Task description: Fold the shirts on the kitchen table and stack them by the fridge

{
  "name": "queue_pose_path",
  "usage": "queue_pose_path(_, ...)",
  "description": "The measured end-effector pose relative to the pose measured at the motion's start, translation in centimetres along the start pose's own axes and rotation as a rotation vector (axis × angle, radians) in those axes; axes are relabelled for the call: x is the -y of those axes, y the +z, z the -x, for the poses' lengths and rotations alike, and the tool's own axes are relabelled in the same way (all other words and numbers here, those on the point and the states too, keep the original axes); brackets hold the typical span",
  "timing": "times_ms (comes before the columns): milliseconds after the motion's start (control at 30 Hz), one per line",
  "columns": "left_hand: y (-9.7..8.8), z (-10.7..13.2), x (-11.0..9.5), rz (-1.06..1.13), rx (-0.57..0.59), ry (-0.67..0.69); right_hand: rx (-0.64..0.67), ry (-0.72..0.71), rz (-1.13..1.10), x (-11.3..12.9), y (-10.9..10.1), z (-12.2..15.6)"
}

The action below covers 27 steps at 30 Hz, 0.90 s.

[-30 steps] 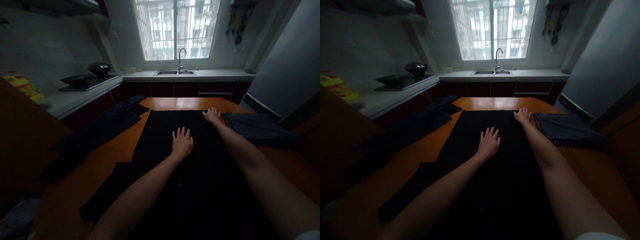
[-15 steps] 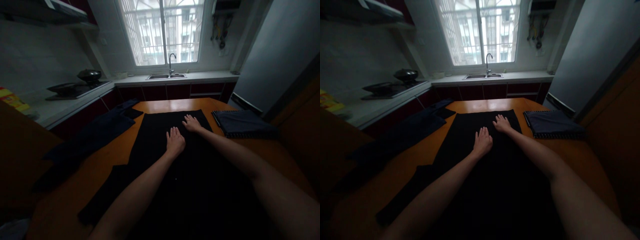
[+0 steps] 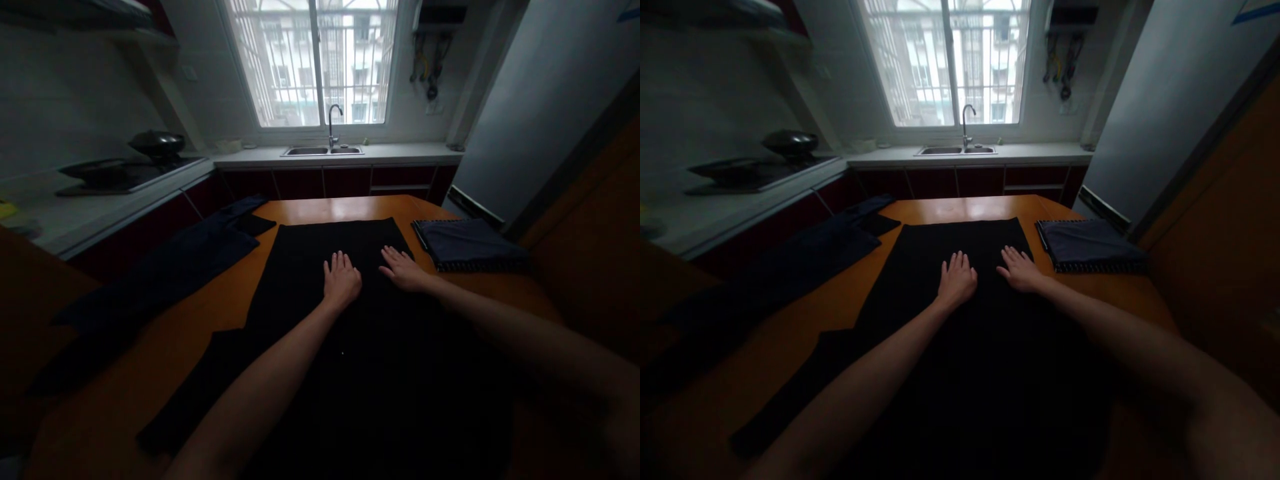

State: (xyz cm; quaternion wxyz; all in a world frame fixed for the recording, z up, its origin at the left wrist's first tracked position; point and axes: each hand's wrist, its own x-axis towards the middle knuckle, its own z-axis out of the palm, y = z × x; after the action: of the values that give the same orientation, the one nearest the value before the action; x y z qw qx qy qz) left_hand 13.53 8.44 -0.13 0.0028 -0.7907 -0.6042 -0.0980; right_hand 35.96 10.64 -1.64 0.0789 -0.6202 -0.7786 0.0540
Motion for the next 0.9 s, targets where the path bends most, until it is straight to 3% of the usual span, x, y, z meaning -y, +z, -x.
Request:
queue_pose_path(133,-0.3,-0.1,0.0,0.002,0.026,0.007,0.01,0.118,0.005,-1.1,0.0,3.7)
queue_pose_path(233,-0.4,-0.2,0.1,0.006,0.045,0.003,0.02,0.126,0.042,-1.3,-0.9,6.4)
queue_pose_path(433,-0.3,-0.4,0.1,-0.003,0.036,0.011,0.072,-0.169,0.012,0.7,-2.9,14.1)
queue_pose_path(500,-0.3,-0.3,0.1,-0.001,0.037,0.008,0.074,-0.176,-0.005,0.7,-3.2,16.8)
queue_pose_path(667,-0.3,-0.4,0.1,0.009,0.024,0.018,-0.181,0.09,0.148,0.5,-3.3,22.5)
queue_pose_path(767,-0.1,-0.3,0.0,0.0,0.009,0.024,-0.287,0.031,0.157,1.8,-3.5,24.8)
queue_pose_path(900,-0.6,0.2,-0.2,0.001,-0.003,0.016,-0.308,-0.105,0.056,3.6,-4.1,27.2)
